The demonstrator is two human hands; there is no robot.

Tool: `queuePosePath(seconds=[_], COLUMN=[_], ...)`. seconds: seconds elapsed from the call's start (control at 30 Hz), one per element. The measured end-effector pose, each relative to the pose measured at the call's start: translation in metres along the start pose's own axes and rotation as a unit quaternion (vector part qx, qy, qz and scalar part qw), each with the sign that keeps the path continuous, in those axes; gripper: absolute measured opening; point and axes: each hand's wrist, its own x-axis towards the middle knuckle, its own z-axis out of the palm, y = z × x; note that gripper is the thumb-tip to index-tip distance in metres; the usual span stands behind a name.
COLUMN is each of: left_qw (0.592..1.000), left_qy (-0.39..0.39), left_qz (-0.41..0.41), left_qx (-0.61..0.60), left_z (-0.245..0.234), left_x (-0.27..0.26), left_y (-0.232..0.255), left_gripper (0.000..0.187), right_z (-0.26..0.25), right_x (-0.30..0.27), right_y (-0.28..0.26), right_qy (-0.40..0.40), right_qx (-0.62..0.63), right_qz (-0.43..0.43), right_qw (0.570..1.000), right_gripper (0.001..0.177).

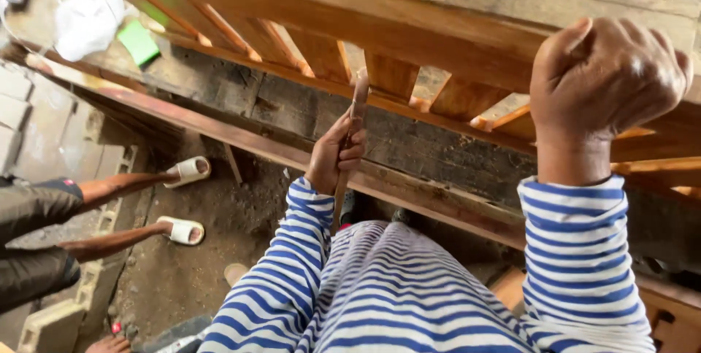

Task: The person sands the surface of a wooden slatted frame using a small sanding block. They hold the frame steady with one hand while moving the sanding block back and forth along the wood grain with the other hand.

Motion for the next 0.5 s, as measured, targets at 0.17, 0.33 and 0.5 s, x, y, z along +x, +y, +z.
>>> queuePosePath(seconds=[0.17, 0.33, 0.5], left_qw=[0.836, 0.393, 0.349], left_qy=[0.224, 0.275, 0.29], left_qz=[0.25, 0.2, 0.099], left_qx=[0.433, 0.854, 0.885], left_z=[0.013, 0.026, 0.007], left_x=[0.009, 0.02, 0.034], left_y=[-0.001, 0.015, 0.01], left_gripper=[0.047, 0.064, 0.071], right_z=[0.005, 0.003, -0.006], right_x=[-0.004, -0.005, -0.001], right_y=[0.004, 0.003, -0.002], right_qy=[-0.021, -0.017, -0.026], right_qx=[0.013, 0.011, 0.009], right_qz=[0.009, 0.003, -0.003], right_qw=[1.0, 1.0, 1.0], right_gripper=[0.052, 0.051, 0.042])
